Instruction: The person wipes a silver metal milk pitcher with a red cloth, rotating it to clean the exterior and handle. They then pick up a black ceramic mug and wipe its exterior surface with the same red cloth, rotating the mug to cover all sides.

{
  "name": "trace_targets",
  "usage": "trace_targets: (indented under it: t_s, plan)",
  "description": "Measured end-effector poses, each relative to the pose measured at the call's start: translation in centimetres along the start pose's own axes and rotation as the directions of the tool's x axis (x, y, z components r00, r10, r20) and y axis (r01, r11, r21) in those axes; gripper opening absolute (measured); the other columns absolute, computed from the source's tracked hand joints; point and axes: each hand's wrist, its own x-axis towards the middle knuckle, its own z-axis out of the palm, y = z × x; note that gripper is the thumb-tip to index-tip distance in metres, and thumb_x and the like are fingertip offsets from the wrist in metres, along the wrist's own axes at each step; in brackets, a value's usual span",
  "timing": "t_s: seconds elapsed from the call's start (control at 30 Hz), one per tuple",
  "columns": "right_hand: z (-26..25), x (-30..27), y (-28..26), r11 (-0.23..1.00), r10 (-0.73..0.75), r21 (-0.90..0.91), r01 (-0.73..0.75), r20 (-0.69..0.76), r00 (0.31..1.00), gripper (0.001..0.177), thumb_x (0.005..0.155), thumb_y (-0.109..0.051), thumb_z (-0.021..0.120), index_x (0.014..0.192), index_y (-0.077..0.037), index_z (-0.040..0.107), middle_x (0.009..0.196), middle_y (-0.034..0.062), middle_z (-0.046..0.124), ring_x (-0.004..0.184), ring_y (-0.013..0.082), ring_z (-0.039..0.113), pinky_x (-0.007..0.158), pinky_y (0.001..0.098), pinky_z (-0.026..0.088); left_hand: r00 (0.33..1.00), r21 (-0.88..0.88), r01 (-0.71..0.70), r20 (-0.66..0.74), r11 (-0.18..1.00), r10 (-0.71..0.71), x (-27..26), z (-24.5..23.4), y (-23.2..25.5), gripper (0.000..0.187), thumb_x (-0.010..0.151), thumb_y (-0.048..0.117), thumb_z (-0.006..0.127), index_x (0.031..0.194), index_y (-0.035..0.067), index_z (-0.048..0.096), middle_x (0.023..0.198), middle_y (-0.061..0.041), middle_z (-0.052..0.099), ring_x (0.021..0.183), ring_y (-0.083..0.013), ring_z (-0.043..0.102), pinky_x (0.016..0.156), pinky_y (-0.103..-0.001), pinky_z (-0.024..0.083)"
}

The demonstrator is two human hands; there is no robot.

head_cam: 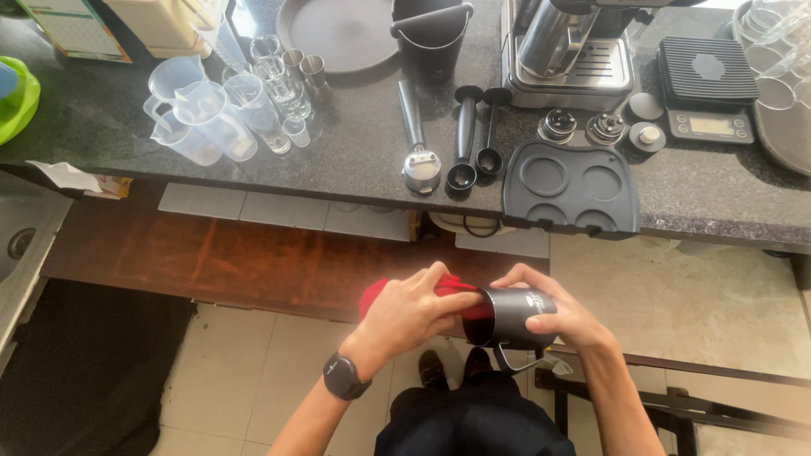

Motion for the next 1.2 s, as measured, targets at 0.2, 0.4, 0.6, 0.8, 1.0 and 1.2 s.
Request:
trace_targets:
  t_s: [0.2,0.4,0.6,0.8,1.0,1.2]
  plan:
    - [1.1,-0.1,0.8,0.985,-0.044,0.163,0.048,-0.029,0.999,0.084,0.064,-0.048,0.087,0.125,0.001,0.058,0.110,0.0203,0.071,0.098,0.0258,0.070,0.085,0.0340,0.057,0.998,-0.053,0.059,0.021,0.997,-0.058,0.4,-1.0,0.4,0.051,0.080,0.022,0.077,0.130,0.032,0.067,0.099,-0.009,0.057,0.083,-0.0258,0.066,0.061,-0.038,0.056]
    - [1.6,-0.1,0.0,0.984,-0.105,0.117,0.134,-0.224,0.969,0.079,0.063,-0.039,0.086,0.127,-0.004,0.056,0.111,0.0150,0.067,0.101,0.0231,0.066,0.087,0.0353,0.055,0.963,-0.308,0.264,0.135,0.914,-0.233,0.3,-2.1,1.4,0.049,0.079,0.013,0.069,0.126,0.027,0.071,0.097,-0.009,0.061,0.078,-0.0296,0.068,0.073,-0.040,0.057]
    - [2.1,-0.8,-0.2,0.976,-0.207,-0.127,0.176,-0.307,0.929,0.076,0.064,-0.030,0.088,0.130,-0.007,0.059,0.109,0.0085,0.062,0.101,0.0179,0.061,0.086,0.0314,0.050,0.946,-0.642,0.323,0.241,0.696,-0.217,-0.6,-1.2,1.5,0.045,0.084,0.008,0.060,0.128,0.010,0.070,0.108,-0.010,0.071,0.096,-0.0229,0.071,0.087,-0.033,0.057]
    - [3.4,-1.0,-0.2,0.953,-0.234,-0.282,0.108,-0.467,0.853,0.073,0.064,-0.020,0.087,0.130,-0.011,0.057,0.108,0.0091,0.065,0.098,0.0168,0.064,0.084,0.0318,0.054,0.921,-0.813,0.367,0.247,0.452,-0.302,-1.4,0.6,0.7,0.048,0.090,0.005,0.057,0.137,0.005,0.061,0.118,-0.008,0.072,0.105,-0.0132,0.067,0.095,-0.030,0.054]
    - [5.1,0.4,0.8,0.870,-0.238,0.273,0.412,-0.498,0.834,0.074,0.077,-0.036,0.087,0.134,-0.010,0.048,0.127,0.0126,0.057,0.115,0.0226,0.062,0.093,0.0401,0.056,0.873,-0.877,0.227,-0.009,0.423,-0.489,-0.9,3.8,0.6,0.046,0.099,0.009,0.055,0.145,0.006,0.052,0.124,-0.006,0.066,0.111,-0.0130,0.062,0.099,-0.029,0.050]
    - [8.6,0.8,2.2,0.944,-0.120,0.209,0.254,-0.501,0.857,0.085,0.077,-0.042,0.081,0.148,-0.011,0.046,0.141,0.0077,0.057,0.134,0.0208,0.051,0.111,0.0355,0.040,0.867,-0.907,0.203,-0.009,0.369,-0.498,-0.1,5.7,1.2,0.043,0.110,0.027,0.041,0.145,0.003,0.051,0.132,-0.008,0.065,0.122,-0.0141,0.059,0.105,-0.029,0.046]
